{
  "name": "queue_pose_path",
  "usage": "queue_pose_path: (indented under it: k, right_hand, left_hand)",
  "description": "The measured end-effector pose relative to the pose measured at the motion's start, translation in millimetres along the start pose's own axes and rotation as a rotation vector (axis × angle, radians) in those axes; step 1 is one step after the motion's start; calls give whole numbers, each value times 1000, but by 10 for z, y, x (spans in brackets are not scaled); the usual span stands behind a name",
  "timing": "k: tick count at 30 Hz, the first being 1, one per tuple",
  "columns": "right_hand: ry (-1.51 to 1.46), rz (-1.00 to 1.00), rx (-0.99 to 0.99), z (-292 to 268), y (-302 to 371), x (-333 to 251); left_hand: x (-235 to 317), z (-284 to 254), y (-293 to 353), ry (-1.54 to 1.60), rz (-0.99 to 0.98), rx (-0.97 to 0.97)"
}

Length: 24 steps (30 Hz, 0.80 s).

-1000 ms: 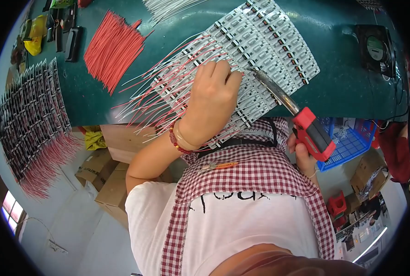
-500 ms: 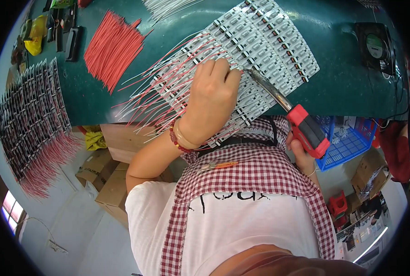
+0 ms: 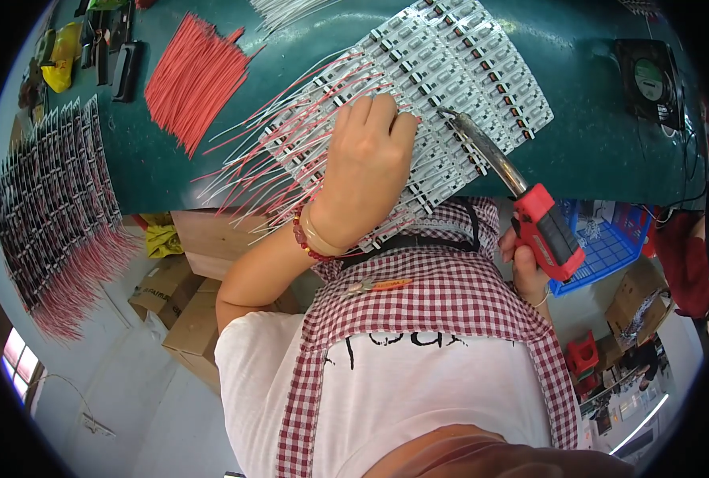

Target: The person assembles electronic components by soldering wires onto LED strip units and circuit boards with a soldering iron.

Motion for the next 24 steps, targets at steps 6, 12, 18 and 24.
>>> queue_pose_path:
  k: [6,12,18,24]
  right_hand:
    - [-39,10,5,-56,63,63]
    - [76,-33,-18,-48,51,72]
    - [136,-64,27,-38,24,39]
    - [120,-13,14,-81,40,134]
  left_hand:
    - [60,-89,-33,-27,7,17]
    - [126,-80,27,76,40,43]
    - [107,-44,31,80,18,38]
    - [98,-42,37,76,20,52]
Point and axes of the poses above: each hand's wrist, its own y-axis away from the middle knuckle, its own z-axis out of the palm, x = y × z, the point moved 9 cm from there along -y, towards the middle knuckle, and after that the axes turned 1 degree about z, right-handed, at the moved point
